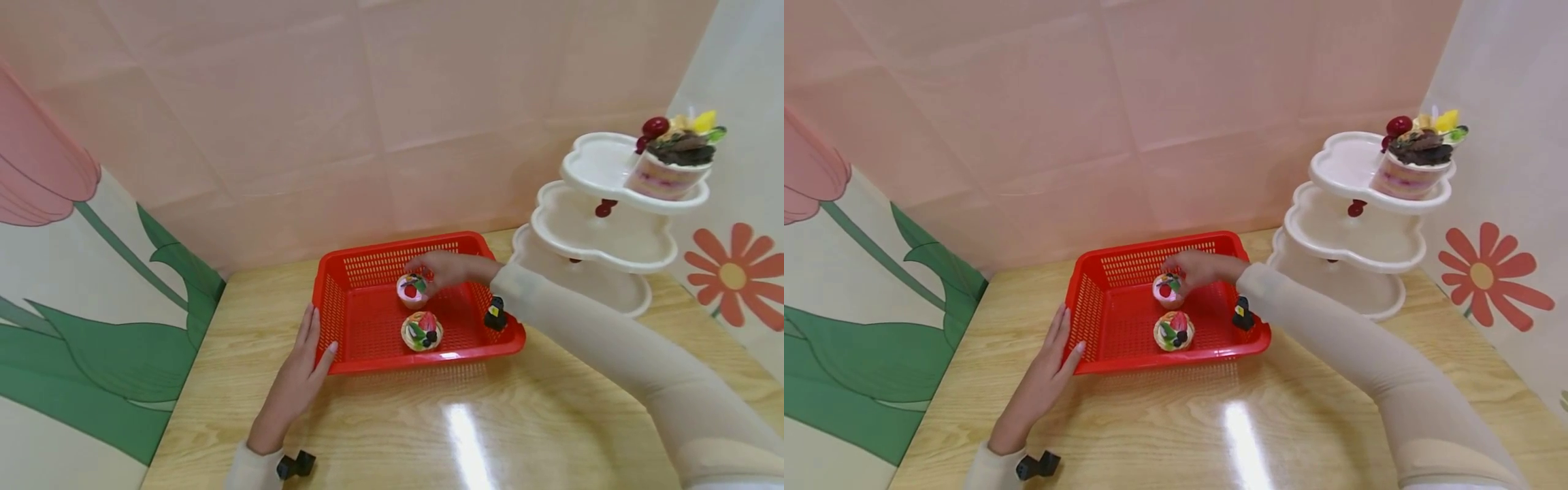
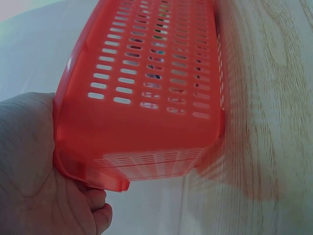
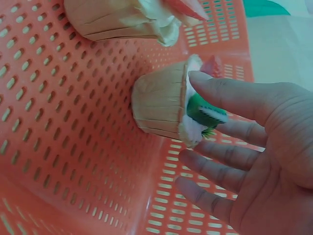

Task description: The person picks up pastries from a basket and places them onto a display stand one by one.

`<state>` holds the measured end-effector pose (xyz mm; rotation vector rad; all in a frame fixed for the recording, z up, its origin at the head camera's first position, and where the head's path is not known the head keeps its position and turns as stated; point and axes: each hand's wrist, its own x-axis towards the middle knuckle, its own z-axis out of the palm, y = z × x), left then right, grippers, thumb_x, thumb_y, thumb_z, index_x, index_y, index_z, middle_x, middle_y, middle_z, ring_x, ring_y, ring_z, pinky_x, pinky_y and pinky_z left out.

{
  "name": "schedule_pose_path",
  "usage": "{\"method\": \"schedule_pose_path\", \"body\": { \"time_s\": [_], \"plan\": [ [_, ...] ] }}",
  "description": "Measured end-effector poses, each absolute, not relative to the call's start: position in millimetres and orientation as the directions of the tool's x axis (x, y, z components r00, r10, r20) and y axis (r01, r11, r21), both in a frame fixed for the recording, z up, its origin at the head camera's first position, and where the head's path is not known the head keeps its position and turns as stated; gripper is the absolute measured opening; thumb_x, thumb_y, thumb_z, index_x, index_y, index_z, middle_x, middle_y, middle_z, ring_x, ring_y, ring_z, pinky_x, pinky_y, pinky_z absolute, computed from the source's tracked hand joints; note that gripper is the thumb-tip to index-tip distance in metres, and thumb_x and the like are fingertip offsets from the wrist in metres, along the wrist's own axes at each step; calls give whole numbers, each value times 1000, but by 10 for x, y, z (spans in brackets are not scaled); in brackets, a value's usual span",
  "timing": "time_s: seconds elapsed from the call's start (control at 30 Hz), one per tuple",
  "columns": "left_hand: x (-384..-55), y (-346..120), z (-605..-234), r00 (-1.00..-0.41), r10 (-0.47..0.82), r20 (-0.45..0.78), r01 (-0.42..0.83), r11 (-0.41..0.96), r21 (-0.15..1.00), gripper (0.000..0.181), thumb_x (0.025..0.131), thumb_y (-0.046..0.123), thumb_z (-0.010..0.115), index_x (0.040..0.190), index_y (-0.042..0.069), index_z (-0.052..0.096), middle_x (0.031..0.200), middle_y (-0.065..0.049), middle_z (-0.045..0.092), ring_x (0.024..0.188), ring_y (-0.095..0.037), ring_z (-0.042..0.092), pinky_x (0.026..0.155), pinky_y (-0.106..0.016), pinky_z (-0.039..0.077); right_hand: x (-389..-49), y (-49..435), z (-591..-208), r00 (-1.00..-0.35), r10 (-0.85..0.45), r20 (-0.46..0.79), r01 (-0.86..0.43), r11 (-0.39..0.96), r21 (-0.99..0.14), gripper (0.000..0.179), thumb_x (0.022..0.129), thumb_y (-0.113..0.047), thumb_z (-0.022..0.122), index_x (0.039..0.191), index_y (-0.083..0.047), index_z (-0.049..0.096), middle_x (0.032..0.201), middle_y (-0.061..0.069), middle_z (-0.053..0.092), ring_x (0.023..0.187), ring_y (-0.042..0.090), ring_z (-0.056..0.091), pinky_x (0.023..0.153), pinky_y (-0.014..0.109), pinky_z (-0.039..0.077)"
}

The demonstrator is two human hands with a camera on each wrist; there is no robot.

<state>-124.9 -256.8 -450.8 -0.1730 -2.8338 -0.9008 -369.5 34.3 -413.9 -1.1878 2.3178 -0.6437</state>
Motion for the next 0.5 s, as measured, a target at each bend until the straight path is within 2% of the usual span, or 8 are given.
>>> {"method": "schedule_pose_path", "body": {
  "time_s": [0.2, 0.5],
  "plan": [
    [-1249, -2568, -4503, -982, 55, 182, 150, 810, 566, 79, 107, 52, 41, 164, 11, 6, 170, 2, -7, 154, -28, 16, 114, -55, 32, -3720, 337, -4224, -523, -830, -196, -618, 527, -583, 81, 85, -20, 84, 152, -2, 43, 152, 17, 47, 140, 35, 43, 115, 53, 35],
    [-1253, -2573, -4517, -980, 59, 190, 158, 808, 568, 78, 107, 52, 41, 164, 11, 6, 170, 3, -7, 154, -28, 16, 114, -56, 31, -3699, 313, -4235, -507, -837, -206, -642, 526, -558, 82, 83, -17, 86, 152, -2, 44, 149, 16, 50, 137, 35, 45, 115, 54, 35]
  ]
}}
